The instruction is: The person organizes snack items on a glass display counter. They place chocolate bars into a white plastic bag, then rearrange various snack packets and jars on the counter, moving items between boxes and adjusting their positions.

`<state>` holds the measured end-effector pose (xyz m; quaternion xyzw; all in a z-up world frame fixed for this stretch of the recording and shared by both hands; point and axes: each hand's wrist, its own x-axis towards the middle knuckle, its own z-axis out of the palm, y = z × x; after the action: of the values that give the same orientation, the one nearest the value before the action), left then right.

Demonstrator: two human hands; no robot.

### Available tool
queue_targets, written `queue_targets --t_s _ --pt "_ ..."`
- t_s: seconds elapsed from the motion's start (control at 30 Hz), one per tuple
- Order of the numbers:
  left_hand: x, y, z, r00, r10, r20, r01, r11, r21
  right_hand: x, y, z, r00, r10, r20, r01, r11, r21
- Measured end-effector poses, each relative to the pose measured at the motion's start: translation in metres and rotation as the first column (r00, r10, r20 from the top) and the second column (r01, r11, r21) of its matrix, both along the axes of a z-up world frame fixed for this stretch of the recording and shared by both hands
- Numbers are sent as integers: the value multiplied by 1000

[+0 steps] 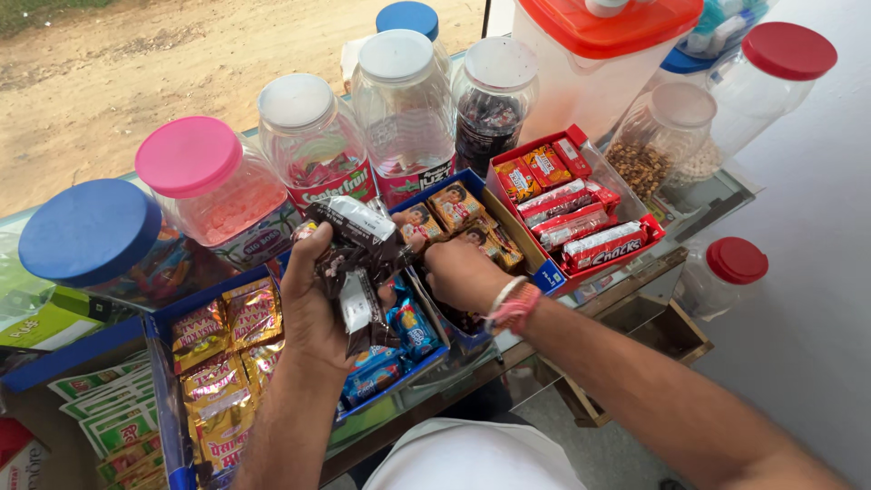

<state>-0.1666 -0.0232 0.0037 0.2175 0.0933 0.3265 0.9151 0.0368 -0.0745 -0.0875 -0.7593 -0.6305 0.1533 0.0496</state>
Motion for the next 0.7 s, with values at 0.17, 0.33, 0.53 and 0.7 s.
queue_targets --t_s 0.17,0.33,0.53,0.7 --pt "0 -3 -3 995 -44 85 44 999 -1 -2 21 -33 996 63 -63 -65 997 -43" --pt "-1 -8 -4 998 -38 59 41 998 -50 1 19 -30 999 -37 -23 36 999 -25" --pt "-5 -15 -3 998 -8 67 11 999 -42 -1 -11 23 972 -201 -118 216 968 129" --pt "-3 -20 -1 995 22 94 -19 999 -34 18 -39 90 752 -351 -558 519 838 171"
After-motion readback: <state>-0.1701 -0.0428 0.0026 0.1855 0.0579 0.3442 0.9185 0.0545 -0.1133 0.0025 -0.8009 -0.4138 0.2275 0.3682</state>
